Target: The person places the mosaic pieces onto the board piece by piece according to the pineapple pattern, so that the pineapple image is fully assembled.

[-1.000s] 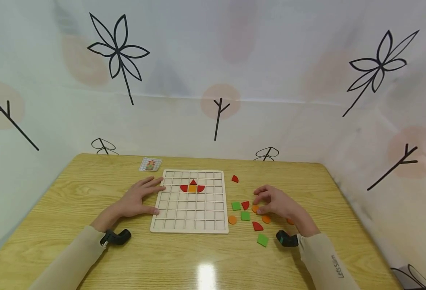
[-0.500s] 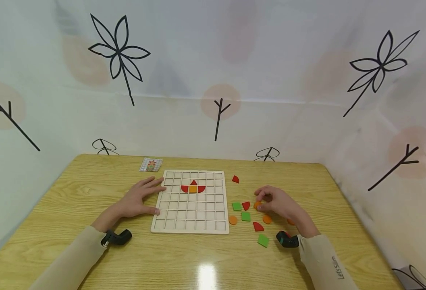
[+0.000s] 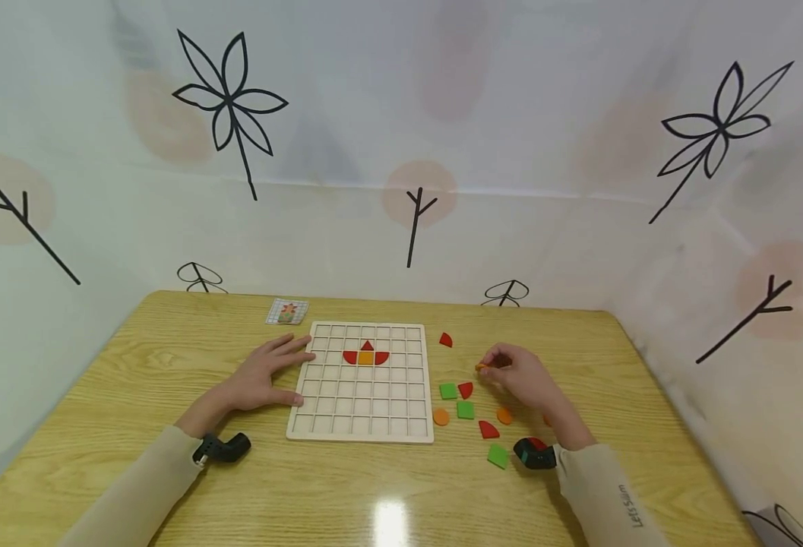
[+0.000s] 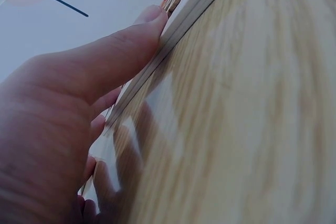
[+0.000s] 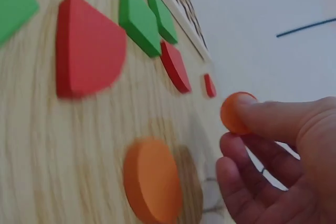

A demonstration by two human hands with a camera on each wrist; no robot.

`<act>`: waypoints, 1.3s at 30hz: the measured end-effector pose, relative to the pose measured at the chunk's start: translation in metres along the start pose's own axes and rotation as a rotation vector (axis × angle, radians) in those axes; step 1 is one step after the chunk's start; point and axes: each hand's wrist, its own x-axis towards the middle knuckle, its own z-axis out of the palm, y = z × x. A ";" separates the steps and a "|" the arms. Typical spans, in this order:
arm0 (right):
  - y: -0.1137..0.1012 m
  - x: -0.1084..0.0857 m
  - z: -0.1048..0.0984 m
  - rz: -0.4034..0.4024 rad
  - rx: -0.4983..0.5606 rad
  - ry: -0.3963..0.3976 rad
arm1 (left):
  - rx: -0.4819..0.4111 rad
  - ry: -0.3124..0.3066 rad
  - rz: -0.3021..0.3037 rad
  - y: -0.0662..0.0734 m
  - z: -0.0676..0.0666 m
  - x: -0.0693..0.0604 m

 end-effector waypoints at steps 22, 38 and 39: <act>-0.054 0.045 0.070 -0.072 0.195 0.034 | -0.001 0.000 0.011 0.000 0.000 0.004; -0.083 0.074 0.120 -0.116 0.319 -0.049 | -0.007 -0.003 -0.002 0.002 -0.001 0.003; -0.082 0.074 0.122 -0.117 0.347 -0.056 | -0.007 -0.003 -0.003 0.002 -0.001 0.003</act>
